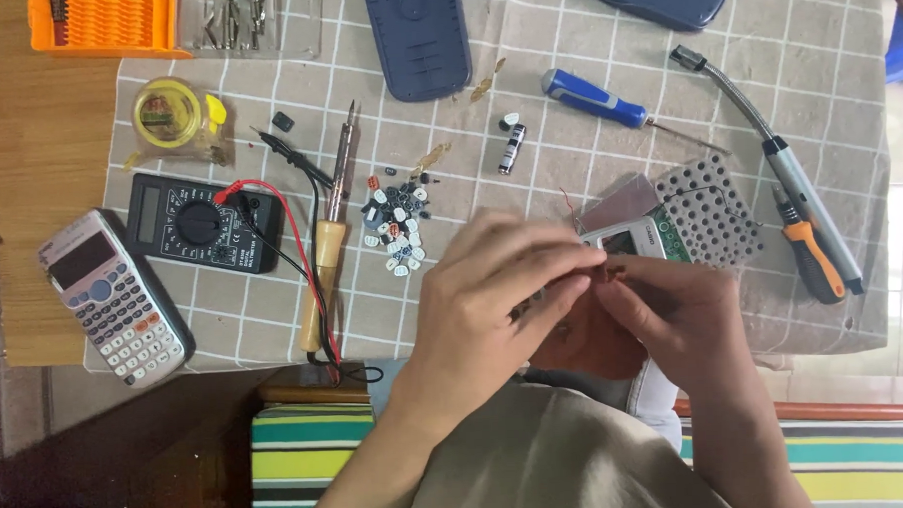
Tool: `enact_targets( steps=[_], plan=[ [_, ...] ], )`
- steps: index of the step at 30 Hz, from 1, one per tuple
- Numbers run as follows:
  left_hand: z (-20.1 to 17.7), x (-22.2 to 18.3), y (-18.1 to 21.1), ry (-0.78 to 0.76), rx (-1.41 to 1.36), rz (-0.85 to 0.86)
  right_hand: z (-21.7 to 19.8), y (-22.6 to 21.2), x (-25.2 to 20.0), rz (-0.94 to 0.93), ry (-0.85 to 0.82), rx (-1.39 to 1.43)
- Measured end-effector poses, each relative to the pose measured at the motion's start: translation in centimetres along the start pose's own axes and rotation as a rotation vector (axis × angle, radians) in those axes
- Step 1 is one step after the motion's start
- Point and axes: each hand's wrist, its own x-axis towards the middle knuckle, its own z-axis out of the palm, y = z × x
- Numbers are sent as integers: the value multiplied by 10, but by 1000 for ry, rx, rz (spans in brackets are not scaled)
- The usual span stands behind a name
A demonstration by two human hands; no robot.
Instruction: Cleaning the plastic casing of a disassembled calculator using a cloth on a repair bench.
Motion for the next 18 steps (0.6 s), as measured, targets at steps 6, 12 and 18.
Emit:
enact_targets(
  steps=[6, 12, 18],
  plan=[
    [-1, 1, 0, -8, 9, -57, 10, 0, -2, 106, 122, -92],
    [6, 0, -2, -91, -1, -31, 14, 3, -2, 94, 210, 18],
    [8, 1, -3, -28, -105, -79, 10, 8, -2, 14, 196, 63]
  ],
)
